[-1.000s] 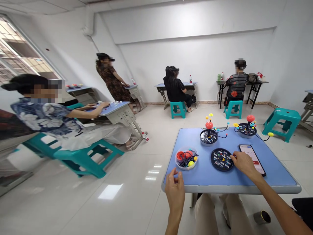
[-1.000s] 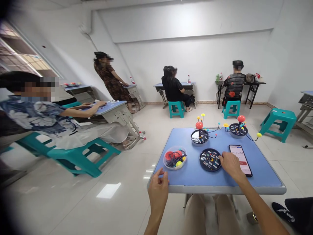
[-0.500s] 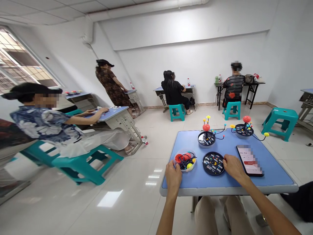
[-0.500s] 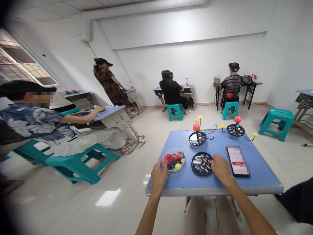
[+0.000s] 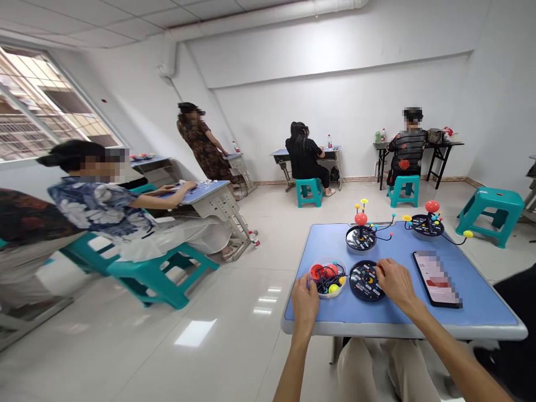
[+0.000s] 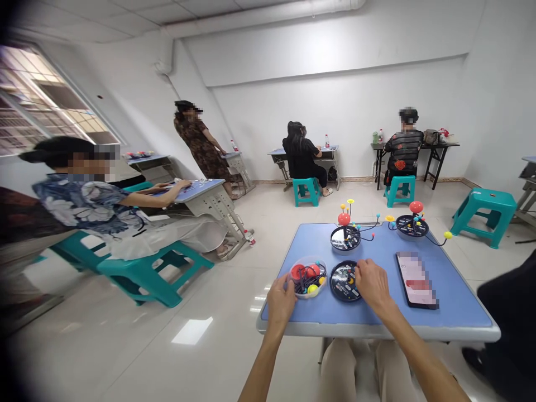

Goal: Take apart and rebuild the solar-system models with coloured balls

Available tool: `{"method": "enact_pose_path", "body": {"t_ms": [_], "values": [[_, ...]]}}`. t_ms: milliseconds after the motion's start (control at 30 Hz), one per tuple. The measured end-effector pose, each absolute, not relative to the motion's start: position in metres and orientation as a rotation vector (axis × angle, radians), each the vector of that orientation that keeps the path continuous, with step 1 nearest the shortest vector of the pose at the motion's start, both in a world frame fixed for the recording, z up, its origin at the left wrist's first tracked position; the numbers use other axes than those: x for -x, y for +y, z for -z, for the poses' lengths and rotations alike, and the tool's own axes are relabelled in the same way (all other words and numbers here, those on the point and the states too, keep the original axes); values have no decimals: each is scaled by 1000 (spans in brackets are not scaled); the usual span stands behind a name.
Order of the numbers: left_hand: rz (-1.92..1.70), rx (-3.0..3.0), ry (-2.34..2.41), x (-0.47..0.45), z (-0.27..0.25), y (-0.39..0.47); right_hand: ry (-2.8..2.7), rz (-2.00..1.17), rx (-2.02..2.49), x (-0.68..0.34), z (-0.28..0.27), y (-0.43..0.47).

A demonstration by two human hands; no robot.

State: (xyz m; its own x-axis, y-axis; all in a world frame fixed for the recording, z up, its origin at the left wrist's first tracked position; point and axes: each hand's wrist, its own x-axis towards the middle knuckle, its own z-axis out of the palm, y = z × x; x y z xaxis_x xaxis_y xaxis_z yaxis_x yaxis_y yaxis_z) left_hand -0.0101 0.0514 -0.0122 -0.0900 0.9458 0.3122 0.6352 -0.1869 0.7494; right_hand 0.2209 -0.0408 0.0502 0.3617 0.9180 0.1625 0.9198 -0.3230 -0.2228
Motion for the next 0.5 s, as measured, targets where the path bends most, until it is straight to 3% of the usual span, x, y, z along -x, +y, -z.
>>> {"method": "enact_pose_path", "body": {"t_ms": [200, 500], "values": [[-1240, -1828, 1706, 7, 14, 43, -2026, -144, 2084, -147, -84, -5], [-1308, -1748, 1714, 8, 21, 37, -2019, -365, 2003, -99, -70, 18]]}}
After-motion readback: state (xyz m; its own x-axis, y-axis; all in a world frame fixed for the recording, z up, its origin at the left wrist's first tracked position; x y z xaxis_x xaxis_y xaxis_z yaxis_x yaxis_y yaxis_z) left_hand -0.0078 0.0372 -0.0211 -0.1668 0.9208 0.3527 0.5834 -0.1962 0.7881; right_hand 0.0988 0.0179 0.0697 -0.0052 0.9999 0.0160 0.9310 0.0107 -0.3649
